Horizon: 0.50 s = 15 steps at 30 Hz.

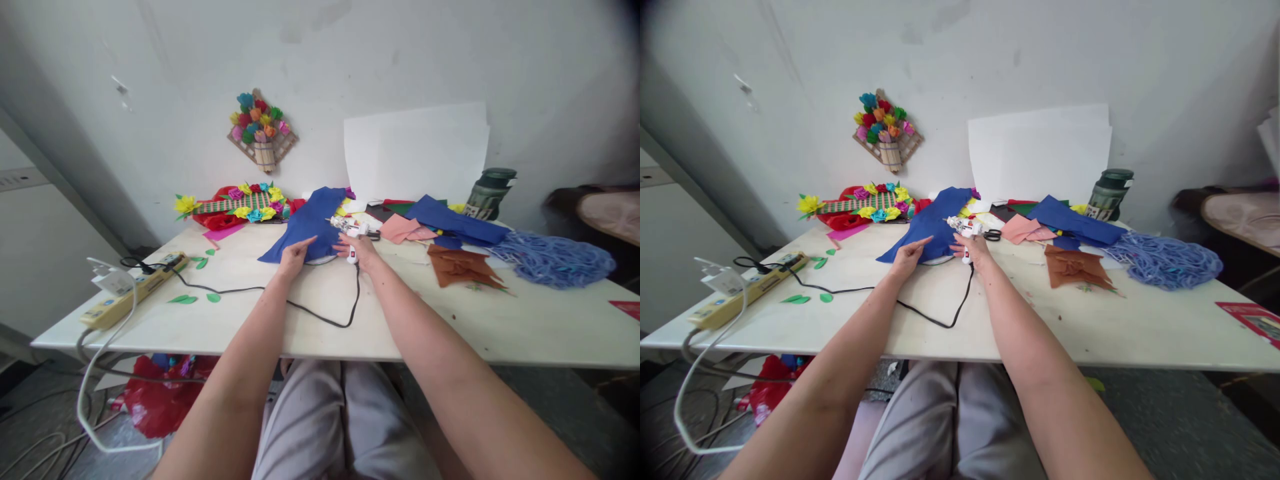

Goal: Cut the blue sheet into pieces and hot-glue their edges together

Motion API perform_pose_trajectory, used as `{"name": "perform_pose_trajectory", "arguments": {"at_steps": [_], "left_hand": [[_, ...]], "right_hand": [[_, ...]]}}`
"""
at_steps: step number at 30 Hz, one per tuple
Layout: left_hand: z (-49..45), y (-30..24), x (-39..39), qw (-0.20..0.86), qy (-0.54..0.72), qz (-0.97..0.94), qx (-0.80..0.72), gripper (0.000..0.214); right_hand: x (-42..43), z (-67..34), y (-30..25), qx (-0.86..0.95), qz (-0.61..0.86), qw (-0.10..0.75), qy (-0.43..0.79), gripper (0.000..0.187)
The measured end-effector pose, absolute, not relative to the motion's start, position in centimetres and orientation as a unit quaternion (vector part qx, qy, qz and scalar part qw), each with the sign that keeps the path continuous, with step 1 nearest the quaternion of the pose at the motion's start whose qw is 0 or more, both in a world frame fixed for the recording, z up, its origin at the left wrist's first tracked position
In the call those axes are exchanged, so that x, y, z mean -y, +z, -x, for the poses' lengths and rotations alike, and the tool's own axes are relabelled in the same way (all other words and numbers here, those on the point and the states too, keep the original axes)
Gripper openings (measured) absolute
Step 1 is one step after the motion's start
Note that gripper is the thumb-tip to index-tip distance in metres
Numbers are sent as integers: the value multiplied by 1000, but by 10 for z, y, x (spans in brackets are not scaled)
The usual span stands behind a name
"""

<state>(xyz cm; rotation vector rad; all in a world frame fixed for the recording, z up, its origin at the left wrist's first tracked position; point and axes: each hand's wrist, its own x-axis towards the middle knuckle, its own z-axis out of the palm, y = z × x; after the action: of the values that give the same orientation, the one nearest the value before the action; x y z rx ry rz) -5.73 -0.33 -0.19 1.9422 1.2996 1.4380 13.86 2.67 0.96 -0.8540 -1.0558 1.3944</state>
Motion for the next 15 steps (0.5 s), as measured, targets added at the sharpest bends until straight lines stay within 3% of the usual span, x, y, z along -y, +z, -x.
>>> {"name": "perform_pose_trajectory", "arguments": {"at_steps": [11, 15], "left_hand": [[56, 4, 12, 259, 464, -724, -441, 39], [59, 2, 13, 252, 455, -722, -457, 30]], "right_hand": [[-32, -139, 6, 419, 387, 577, 585, 23], [-34, -139, 5, 406, 376, 585, 593, 21]]}}
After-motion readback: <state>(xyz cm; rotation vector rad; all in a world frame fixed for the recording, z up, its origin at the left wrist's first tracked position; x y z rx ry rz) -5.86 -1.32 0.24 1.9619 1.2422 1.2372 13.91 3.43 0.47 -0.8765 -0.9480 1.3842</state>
